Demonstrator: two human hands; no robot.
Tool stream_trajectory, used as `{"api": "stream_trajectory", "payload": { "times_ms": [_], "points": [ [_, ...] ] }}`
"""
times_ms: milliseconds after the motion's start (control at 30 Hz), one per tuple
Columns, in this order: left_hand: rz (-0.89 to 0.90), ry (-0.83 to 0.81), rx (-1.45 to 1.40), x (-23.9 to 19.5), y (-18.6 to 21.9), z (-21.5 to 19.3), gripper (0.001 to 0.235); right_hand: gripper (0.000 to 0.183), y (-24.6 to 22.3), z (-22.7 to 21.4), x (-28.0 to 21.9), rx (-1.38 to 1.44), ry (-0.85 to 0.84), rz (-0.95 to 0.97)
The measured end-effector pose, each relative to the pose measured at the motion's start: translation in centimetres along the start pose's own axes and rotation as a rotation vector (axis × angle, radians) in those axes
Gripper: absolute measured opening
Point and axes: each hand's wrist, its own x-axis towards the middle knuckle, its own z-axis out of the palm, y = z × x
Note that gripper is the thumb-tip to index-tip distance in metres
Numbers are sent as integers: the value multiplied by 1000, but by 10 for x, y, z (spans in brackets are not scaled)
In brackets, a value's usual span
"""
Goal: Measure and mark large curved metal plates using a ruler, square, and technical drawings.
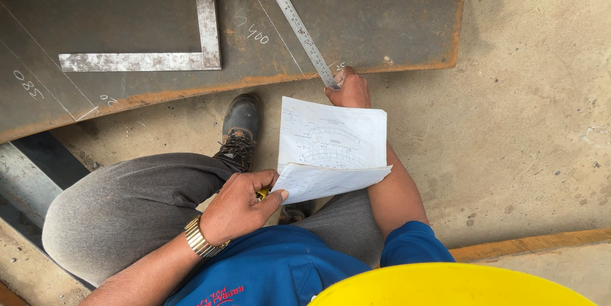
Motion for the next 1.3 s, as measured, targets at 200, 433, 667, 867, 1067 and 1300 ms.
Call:
{"api": "stream_trajectory", "payload": {
  "times_ms": [200,433,667,867,1067,1300],
  "points": [
    [-31,-6,2,1,3,-1,26,35,2,2,0,-7,15,-25],
    [-41,-6,-3,1,1,0,26,37,-2,-1,-1,-15,13,-17],
    [-45,-11,-7,1,3,0,26,33,-2,-1,-1,-4,7,-15],
    [-59,-16,0,1,3,1,26,33,-3,-2,-2,-8,0,-8],
    [-57,-13,12,0,1,2,26,35,-3,-2,-1,-22,3,-6],
    [-40,-14,20,0,0,1,26,36,0,1,0,-18,22,-15]
  ]
}}
